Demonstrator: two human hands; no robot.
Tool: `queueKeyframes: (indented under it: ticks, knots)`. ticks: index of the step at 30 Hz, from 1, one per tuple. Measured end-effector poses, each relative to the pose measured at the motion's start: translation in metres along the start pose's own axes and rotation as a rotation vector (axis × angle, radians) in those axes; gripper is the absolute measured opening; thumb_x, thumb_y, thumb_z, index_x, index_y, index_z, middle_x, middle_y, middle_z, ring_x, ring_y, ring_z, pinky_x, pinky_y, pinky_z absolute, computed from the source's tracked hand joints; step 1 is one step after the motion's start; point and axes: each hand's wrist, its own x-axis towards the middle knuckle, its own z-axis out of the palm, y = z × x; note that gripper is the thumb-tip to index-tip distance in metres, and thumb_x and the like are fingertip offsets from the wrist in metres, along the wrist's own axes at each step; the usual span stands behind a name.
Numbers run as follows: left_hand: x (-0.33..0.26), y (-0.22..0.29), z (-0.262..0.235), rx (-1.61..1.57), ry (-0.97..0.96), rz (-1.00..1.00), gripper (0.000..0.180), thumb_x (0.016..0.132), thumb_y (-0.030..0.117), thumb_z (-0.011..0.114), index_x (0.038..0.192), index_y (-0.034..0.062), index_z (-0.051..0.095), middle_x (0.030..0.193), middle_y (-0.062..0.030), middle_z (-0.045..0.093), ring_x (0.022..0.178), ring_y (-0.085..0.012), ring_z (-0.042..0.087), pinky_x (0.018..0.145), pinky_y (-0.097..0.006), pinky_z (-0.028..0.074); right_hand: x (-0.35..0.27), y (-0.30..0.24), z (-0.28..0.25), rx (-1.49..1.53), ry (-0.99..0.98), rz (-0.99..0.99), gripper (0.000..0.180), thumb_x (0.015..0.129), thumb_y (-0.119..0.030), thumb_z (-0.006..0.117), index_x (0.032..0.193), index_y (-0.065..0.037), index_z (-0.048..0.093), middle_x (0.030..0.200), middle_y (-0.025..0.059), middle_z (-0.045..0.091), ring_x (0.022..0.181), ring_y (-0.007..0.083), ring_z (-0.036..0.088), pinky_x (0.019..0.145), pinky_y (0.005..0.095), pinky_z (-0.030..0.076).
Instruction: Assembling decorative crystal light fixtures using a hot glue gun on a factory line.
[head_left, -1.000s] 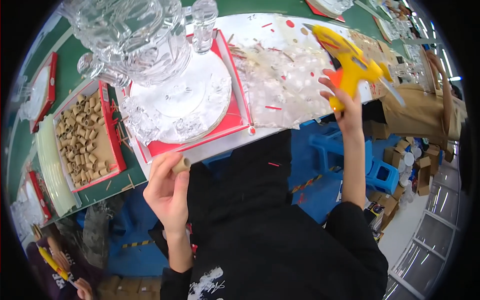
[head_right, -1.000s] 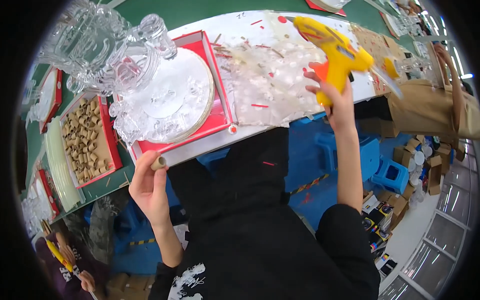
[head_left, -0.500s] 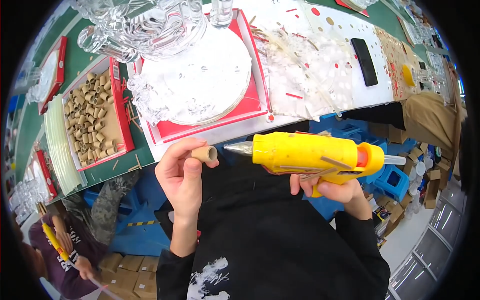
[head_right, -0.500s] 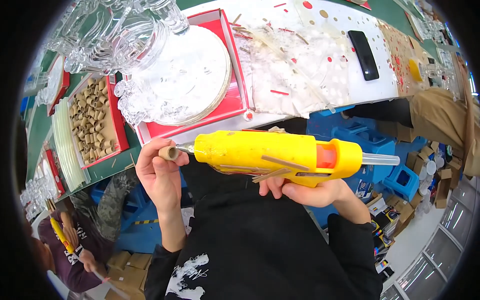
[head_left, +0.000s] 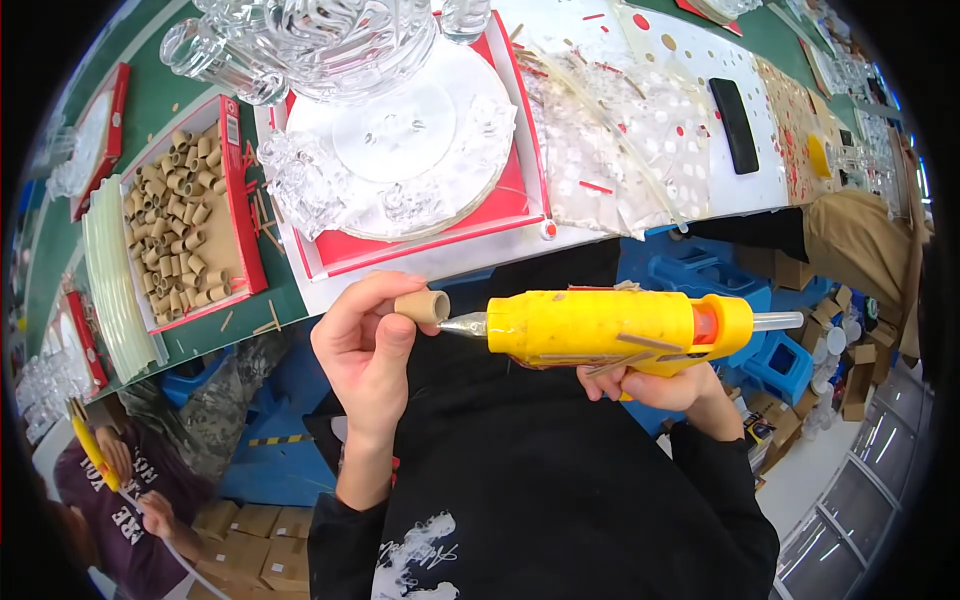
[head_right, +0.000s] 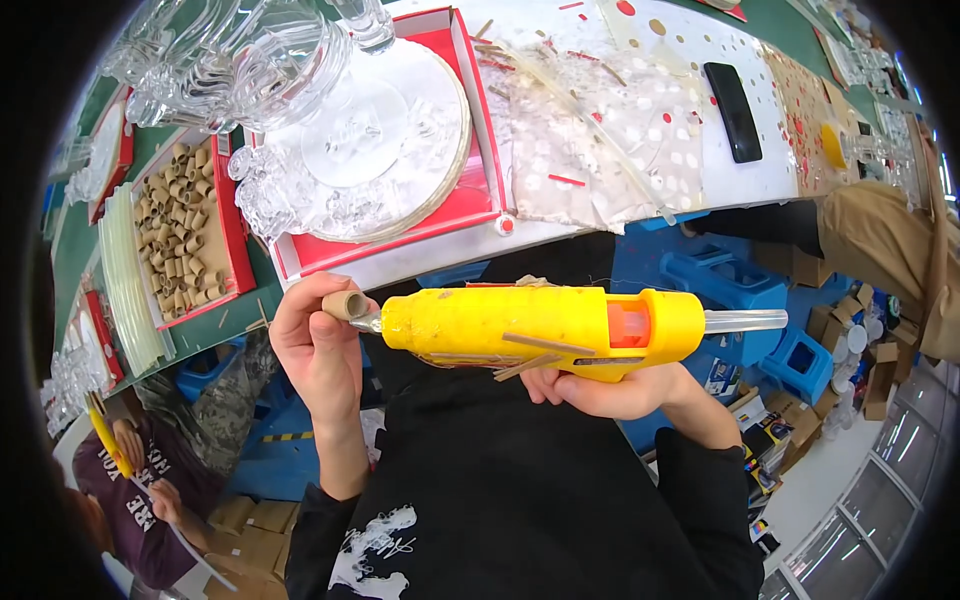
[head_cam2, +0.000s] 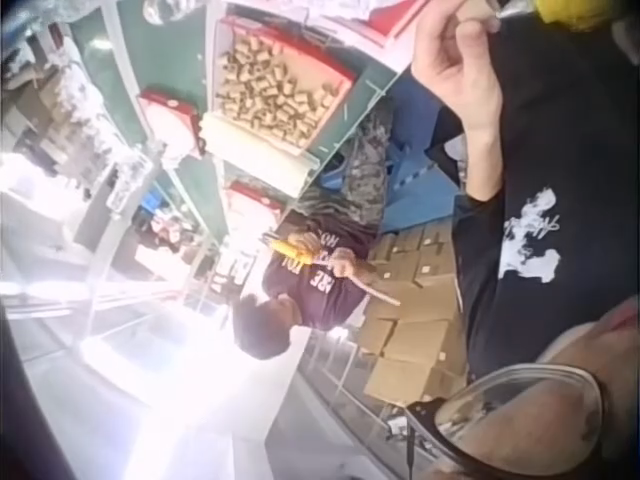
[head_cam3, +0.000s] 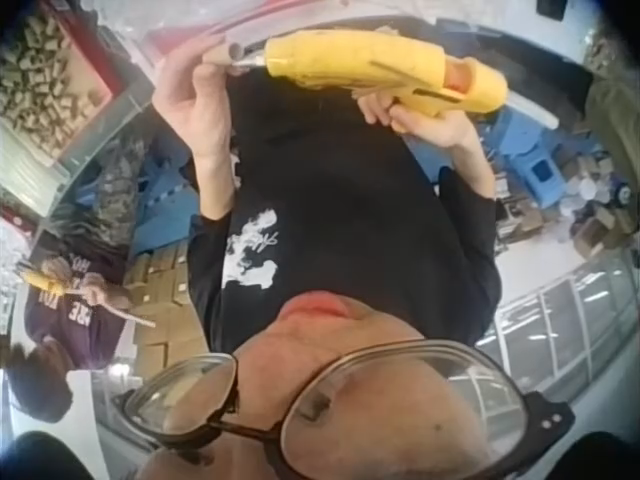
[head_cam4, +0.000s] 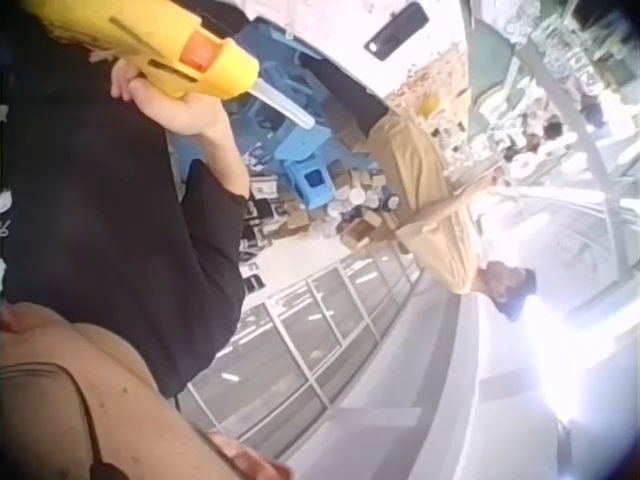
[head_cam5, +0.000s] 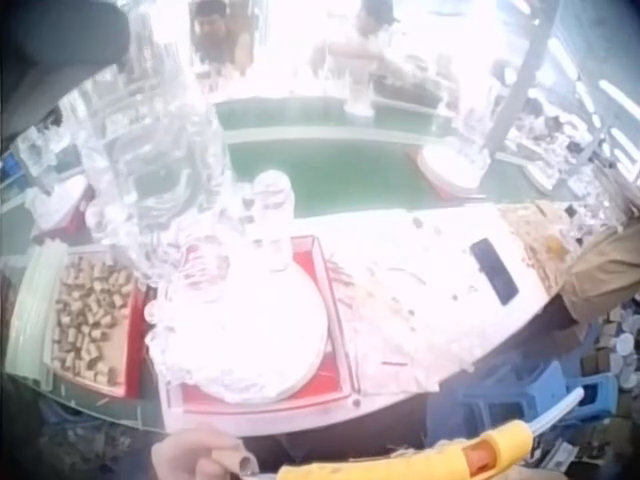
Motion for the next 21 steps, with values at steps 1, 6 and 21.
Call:
queueKeyframes:
  ticks: [1, 6, 21]
  knots:
    - [-0.0006, 0.0002, -0.0005, -0.001, 0.002, 0.000, 0.041, 0.088, 0.032, 0.066, 0.104, -0.0058, 0.060, 0.085, -0.0100, 0.065, 0.071, -0.0120, 0.061, 0.065, -0.022, 0.049, 0.0004, 0.0000, 0.0006, 0.000, -0.001, 0.002, 0.035, 0.084, -0.011, 0.051, 0.118, -0.001, 0.051, 0.067, 0.0027, 0.052, 0.059, 0.0117, 0.053, 0.063, 0.0325, 0.051]
    - [-0.0005, 0.0038, 0.0003, -0.015, -0.012, -0.003, 0.040, 0.087, 0.029, 0.068, 0.105, -0.0059, 0.061, 0.086, -0.0096, 0.064, 0.072, -0.0117, 0.062, 0.066, -0.021, 0.049, 0.0036, -0.0026, 0.0053, 0.065, 0.063, 0.029, 0.021, 0.085, -0.013, 0.053, 0.104, -0.003, 0.054, 0.068, 0.0034, 0.052, 0.058, 0.0117, 0.051, 0.062, 0.0325, 0.050]
    - [-0.0021, 0.0020, -0.0044, -0.074, -0.066, 0.040, 0.031, 0.086, 0.016, 0.070, 0.106, -0.0057, 0.060, 0.095, -0.0139, 0.064, 0.080, -0.0149, 0.062, 0.069, -0.024, 0.051, 0.0035, 0.0002, 0.0038, 0.044, 0.112, 0.023, 0.010, 0.085, -0.015, 0.056, 0.084, -0.007, 0.052, 0.063, 0.0036, 0.051, 0.054, 0.0115, 0.049, 0.059, 0.0306, 0.047]
